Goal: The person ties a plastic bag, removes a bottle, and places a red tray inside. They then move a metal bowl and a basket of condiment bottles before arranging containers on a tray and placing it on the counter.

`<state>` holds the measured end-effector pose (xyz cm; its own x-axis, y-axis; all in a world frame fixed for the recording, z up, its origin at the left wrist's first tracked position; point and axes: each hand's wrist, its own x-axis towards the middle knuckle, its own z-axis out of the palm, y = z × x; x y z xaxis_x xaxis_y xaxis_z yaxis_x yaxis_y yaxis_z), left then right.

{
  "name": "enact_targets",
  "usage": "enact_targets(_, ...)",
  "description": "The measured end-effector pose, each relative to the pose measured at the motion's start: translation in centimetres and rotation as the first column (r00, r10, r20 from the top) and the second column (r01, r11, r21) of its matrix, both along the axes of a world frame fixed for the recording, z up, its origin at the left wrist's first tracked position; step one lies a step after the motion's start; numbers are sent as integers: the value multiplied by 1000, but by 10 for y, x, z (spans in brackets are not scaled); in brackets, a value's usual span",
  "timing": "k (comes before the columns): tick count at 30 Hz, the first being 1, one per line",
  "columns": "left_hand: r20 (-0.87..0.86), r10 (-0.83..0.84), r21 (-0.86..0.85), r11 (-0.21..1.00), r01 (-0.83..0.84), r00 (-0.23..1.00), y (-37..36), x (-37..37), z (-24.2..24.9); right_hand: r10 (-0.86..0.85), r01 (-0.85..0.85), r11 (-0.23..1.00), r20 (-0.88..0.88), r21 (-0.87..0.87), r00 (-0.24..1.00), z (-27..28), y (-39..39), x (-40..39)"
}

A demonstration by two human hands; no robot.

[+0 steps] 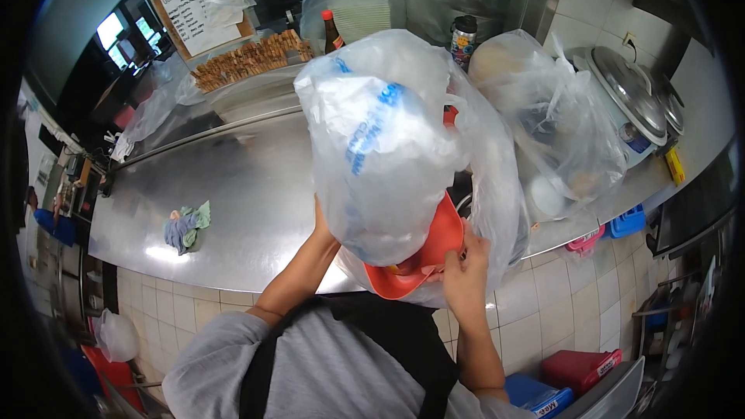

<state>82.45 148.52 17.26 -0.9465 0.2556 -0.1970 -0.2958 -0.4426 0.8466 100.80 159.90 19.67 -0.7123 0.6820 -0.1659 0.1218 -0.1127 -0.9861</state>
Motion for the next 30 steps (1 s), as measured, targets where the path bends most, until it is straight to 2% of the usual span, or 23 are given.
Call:
enact_targets(5, -23, 86, 57, 995, -85, 996, -11, -3, 19, 85, -84, 996, -19, 20, 996, 19, 1, -9)
enact_targets(8, 34, 208, 24, 978, -209, 978, -28, -8, 20, 120, -113, 990, -86, 79, 989, 16, -3, -21)
enact_targets(10, 71, 208, 133, 967, -216, 976, -46, -11, 15, 215, -203, 972, -110, 115, 970, 16, -6, -31)
enact_targets(12, 55, 277, 60, 958, -281, 959, -65, -17, 8, 268, -258, 961, -109, 102, 957, 11, -14, -45)
enact_targets(13, 37, 324, -9, 946, -324, 945, -76, -20, 3, 301, -292, 952, -108, 93, 947, 8, -19, -52)
enact_targets(16, -50, 457, -37, 888, -459, 888, -110, -25, -22, 401, -403, 915, -77, -8, 913, 0, -36, -73)
enact_targets(20, -22, 584, -98, 806, -583, 811, -150, -13, -26, 507, -514, 855, -91, -66, 857, -28, -65, -100)
enact_targets(22, -14, 670, 33, 742, -669, 742, -168, -7, -33, 541, -545, 838, -69, -43, 838, -45, -84, -111)
enact_targets(26, 26, 710, -40, 704, -709, 703, -214, -14, -72, 607, -608, 792, -28, -63, 794, -81, -122, -129)
enact_targets(28, -49, 718, -159, 681, -715, 694, -238, -22, -102, 598, -597, 800, -5, -58, 802, -101, -143, -136)
enact_targets(30, -4, 727, -161, 677, -718, 687, -254, -28, -123, 600, -599, 800, 29, -35, 800, -114, -162, -139)
